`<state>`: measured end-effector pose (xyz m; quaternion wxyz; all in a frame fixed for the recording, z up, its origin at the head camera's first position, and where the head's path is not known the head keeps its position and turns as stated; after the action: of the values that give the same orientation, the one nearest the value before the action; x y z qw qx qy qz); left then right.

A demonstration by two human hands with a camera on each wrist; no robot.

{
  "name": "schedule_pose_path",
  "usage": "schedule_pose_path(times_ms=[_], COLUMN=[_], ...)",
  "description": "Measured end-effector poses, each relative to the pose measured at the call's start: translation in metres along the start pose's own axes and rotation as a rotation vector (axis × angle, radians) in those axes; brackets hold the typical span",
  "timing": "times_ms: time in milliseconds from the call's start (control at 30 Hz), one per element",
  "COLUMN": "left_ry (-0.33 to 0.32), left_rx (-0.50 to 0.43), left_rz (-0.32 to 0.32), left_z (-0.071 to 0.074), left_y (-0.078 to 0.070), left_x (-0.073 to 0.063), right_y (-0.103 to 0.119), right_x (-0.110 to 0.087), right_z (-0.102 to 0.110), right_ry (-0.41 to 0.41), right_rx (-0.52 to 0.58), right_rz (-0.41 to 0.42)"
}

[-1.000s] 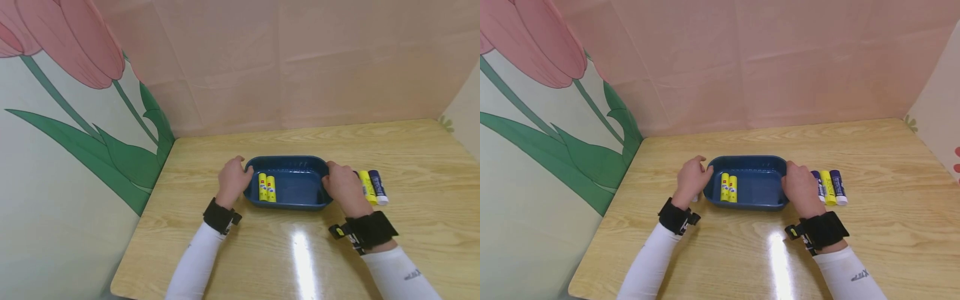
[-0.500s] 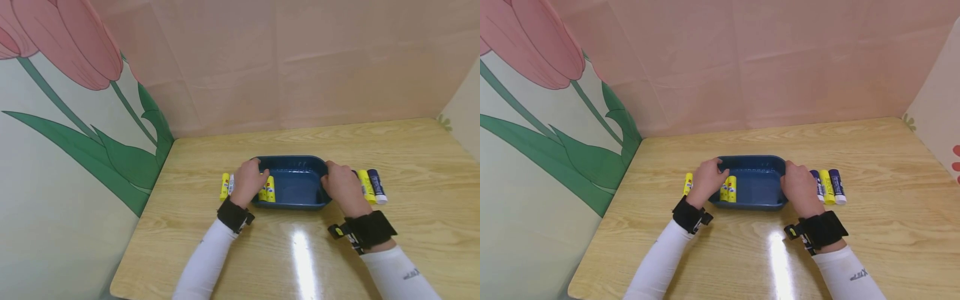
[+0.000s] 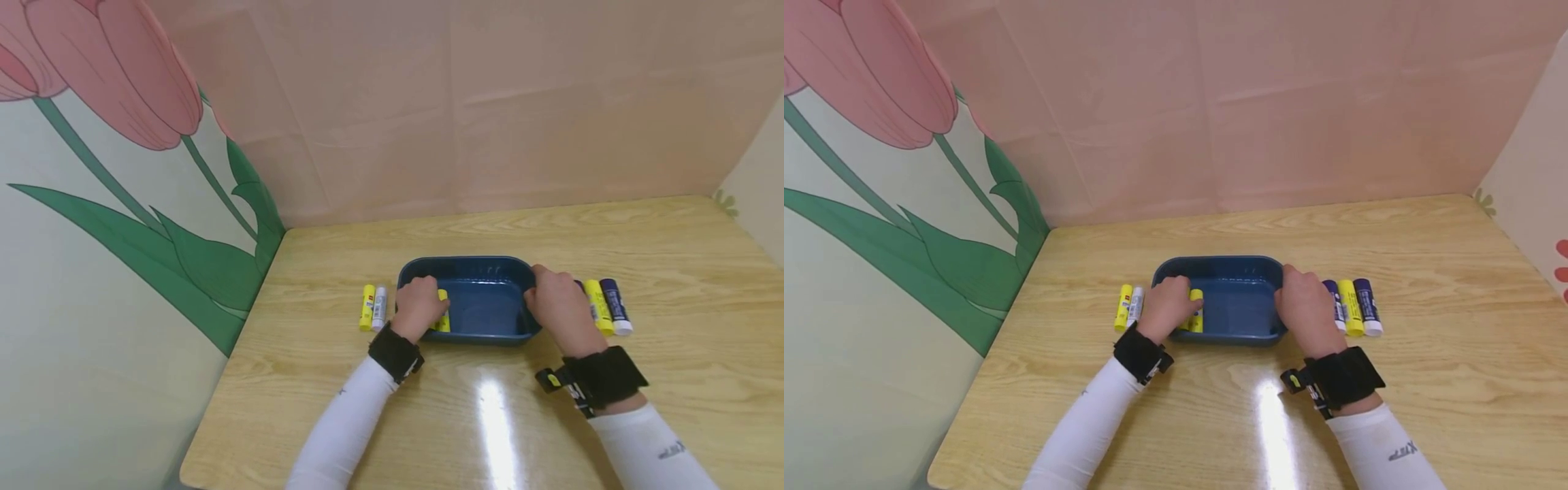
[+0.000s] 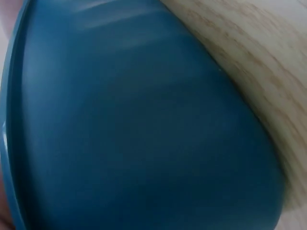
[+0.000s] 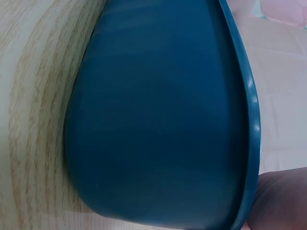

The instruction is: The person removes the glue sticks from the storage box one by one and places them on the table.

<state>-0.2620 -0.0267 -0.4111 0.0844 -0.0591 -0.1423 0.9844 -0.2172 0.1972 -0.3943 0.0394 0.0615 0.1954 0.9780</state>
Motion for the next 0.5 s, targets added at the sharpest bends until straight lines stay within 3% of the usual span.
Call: schedule_pose_path(times_ms=[500], left_ry=[-0.083], left_rx=[0.081], left_rz=[-0.064], left_z=[-0.0088], left_y=[-0.0064], left_x=[0.0049], right_y=[0.0019], right_x=[0.0017], right_z=[-0.0018], right_ry=[0.016], right_rx=[0.011], right_rz=[-0.010])
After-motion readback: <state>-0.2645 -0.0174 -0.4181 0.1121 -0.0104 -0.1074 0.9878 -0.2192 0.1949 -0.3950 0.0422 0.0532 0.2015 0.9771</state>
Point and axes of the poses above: each hand's wrist, its own x-axis towards the middle knuckle, its own z-axis out of the back of the hand, y = z × x, the point moved 3 cm from there along x, towards the middle knuckle, and after that the axes turned 4 degrees about -y, right-handed, at the moved point
